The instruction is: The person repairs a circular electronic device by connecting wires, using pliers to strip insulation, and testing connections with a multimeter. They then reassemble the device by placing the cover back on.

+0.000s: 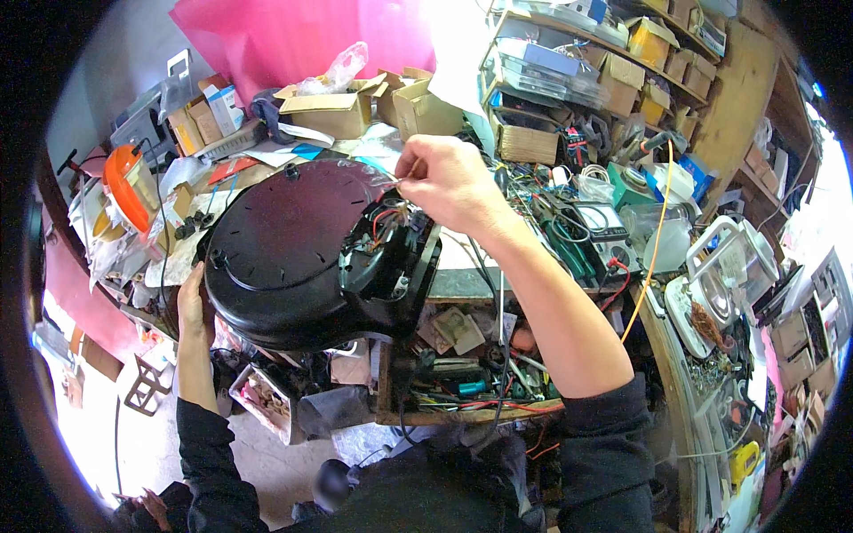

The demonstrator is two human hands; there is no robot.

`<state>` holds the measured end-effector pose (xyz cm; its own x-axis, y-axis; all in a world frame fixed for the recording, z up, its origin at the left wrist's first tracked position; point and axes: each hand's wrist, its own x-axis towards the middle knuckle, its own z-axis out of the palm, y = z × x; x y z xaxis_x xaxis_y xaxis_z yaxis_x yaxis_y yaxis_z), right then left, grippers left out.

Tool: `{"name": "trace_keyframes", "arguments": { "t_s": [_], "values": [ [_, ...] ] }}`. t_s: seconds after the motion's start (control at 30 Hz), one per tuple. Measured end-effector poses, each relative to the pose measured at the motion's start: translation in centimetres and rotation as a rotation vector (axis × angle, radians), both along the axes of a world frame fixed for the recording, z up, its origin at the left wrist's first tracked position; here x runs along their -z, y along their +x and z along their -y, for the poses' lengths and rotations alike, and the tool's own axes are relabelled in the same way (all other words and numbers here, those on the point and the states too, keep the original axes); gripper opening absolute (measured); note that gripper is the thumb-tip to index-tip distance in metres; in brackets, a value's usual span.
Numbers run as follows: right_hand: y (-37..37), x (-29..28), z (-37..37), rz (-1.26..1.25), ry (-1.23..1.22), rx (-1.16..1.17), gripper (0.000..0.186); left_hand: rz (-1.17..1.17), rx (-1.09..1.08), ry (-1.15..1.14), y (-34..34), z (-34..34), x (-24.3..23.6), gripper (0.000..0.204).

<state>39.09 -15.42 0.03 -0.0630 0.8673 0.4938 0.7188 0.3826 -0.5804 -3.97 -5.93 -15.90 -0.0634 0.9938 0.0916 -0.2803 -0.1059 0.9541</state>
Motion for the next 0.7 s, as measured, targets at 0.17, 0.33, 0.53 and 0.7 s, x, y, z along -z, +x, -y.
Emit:
{"name": "trace_keyframes", "arguments": {
  "t_s": [0.17,0.33,0.53,0.7],
  "values": [
    [2.4,0.2,-0.1,0.061,-0.037,0.164,0.022,0.038,-0.012,-0.081,0.0,0.7,0.3,0.033],
    [4.7,2.1,-0.6,-0.192,-0.441,0.126,0.029,0.097,-0.081,-0.144,2.2,2.8,-0.8,0.037],
    [6.0,3.7,-1.5,-0.304,-0.430,0.085,0.027,0.139,-0.065,-0.139,2.1,2.9,-0.3,0.040],
    [5.9,5.7,-3.6,0.039,-0.334,0.062,0.063,0.083,-0.042,-0.126,1.7,2.8,-0.6,0.040]
  ]
}}
